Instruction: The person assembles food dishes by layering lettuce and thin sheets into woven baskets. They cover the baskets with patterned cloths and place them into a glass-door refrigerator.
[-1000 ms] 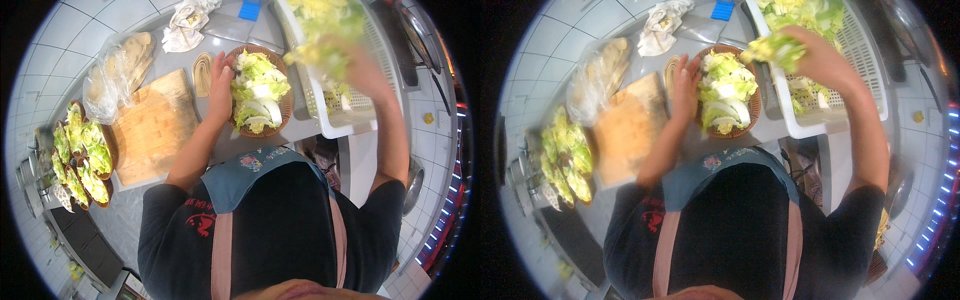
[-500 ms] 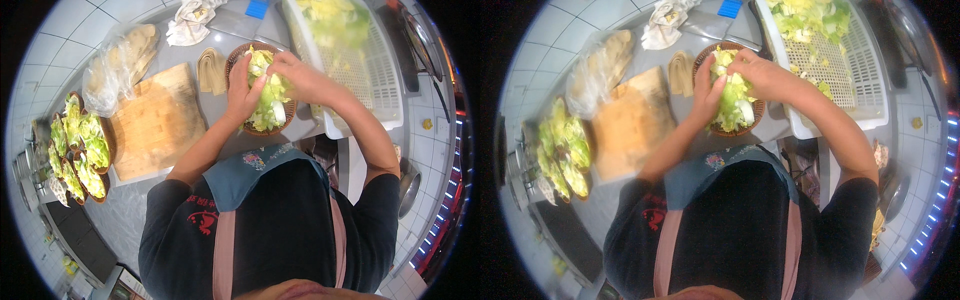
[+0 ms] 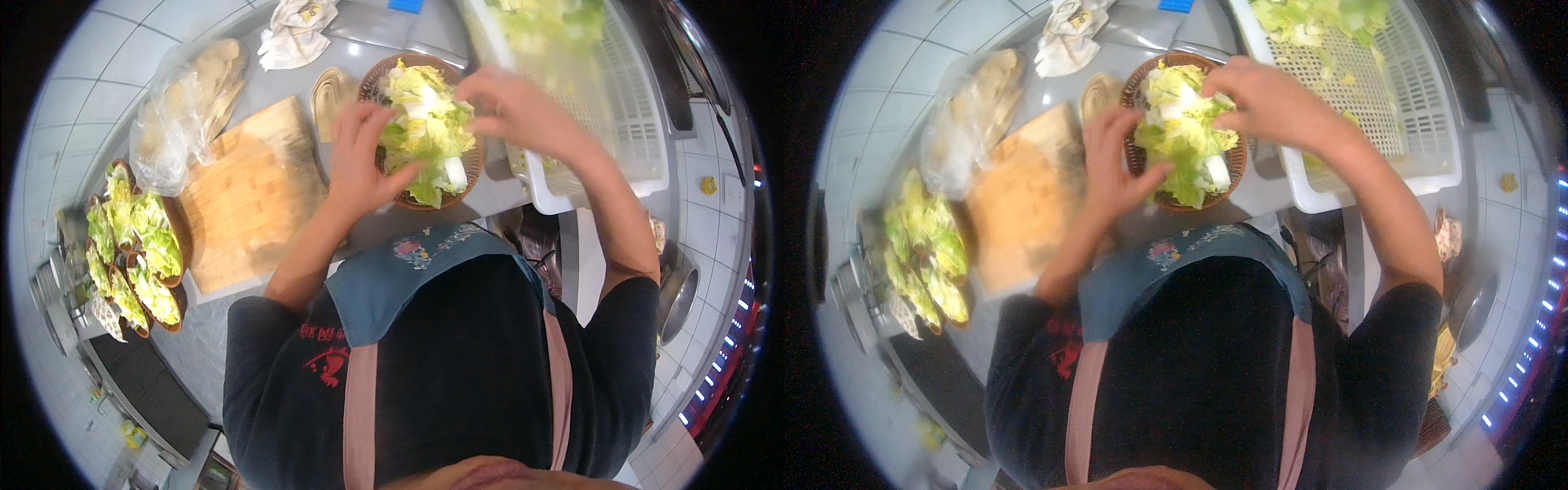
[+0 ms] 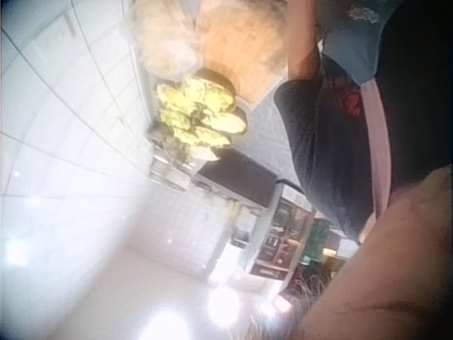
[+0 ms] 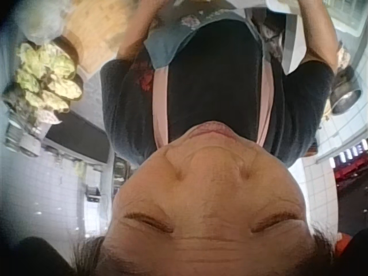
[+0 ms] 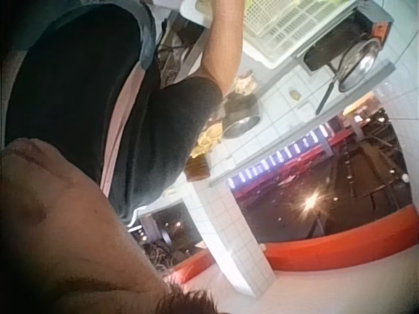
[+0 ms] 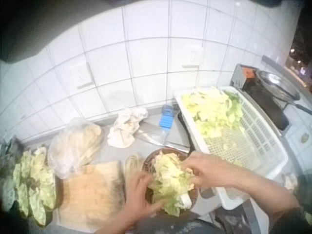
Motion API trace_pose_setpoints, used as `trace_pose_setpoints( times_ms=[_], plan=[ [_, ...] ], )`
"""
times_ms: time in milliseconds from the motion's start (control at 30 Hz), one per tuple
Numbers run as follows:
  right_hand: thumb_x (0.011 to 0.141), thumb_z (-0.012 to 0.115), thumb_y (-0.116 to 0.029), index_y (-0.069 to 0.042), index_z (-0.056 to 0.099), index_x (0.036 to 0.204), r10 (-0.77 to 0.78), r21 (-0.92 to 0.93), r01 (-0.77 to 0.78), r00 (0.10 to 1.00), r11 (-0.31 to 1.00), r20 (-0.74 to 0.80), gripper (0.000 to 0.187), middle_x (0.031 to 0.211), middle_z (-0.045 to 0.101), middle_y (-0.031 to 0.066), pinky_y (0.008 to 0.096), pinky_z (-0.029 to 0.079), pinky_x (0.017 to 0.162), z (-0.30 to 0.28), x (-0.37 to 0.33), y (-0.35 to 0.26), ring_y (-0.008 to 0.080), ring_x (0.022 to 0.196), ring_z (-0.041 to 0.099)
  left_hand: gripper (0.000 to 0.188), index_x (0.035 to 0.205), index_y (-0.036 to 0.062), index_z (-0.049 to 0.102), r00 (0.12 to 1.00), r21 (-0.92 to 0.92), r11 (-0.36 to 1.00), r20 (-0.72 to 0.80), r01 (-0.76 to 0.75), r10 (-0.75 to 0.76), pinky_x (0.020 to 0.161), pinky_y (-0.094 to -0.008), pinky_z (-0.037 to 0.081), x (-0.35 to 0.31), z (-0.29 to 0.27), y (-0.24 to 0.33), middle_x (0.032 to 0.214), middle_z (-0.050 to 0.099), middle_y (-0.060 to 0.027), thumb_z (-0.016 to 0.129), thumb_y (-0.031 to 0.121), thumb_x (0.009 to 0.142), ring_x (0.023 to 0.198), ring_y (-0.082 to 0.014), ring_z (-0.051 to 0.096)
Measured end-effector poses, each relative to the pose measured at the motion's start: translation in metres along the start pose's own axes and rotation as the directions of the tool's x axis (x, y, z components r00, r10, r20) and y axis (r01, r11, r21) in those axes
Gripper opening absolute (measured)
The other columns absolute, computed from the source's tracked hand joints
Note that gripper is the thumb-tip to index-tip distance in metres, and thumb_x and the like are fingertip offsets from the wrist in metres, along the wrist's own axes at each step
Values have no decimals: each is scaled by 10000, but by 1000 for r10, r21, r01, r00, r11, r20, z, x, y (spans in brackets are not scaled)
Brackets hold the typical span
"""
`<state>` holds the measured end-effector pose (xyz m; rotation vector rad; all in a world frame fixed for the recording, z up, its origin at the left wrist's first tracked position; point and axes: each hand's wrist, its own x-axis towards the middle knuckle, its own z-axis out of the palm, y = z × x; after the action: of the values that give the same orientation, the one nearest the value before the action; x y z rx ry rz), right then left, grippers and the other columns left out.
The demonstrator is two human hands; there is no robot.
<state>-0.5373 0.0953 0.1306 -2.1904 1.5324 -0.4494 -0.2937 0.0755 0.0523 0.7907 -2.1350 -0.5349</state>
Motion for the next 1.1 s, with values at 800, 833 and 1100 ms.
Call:
trace_pose_setpoints(
  times_ms=[800, 833, 1100],
  plan=[
    [697, 719, -182, -70, 511, 1245, 297, 25, -313, 922, 950, 250, 596, 1042, 626, 186, 375, 557, 679, 58, -43, 126, 284, 915, 628, 352, 987, 81, 607, 994, -2, 995, 24, 102, -102, 861, -388, 370, -13, -14, 1, 1022, 539, -108, 729, 143, 662, 983, -305, 468],
    [709, 703, -169, -63, 539, 1207, 357, 52, -384, 893, 922, 273, 535, 1016, 637, 172, 372, 552, 674, 57, -44, 130, 266, 880, 633, 346, 987, 77, 606, 989, -26, 989, 0, 148, -148, 867, -386, 369, -15, -16, -4, 1029, 540, -110, 728, 137, 669, 987, -304, 468],
    [752, 648, -117, -91, 617, 1115, 556, 334, -594, 804, 732, 212, 365, 943, 659, 110, 289, 520, 658, -25, -54, 118, 160, 777, 629, 302, 1149, 36, 548, 782, -632, 547, 158, 550, -603, 909, -314, 396, -15, -10, -20, 1130, 532, -86, 592, 157, 876, 1112, -183, 453]
  ],
)
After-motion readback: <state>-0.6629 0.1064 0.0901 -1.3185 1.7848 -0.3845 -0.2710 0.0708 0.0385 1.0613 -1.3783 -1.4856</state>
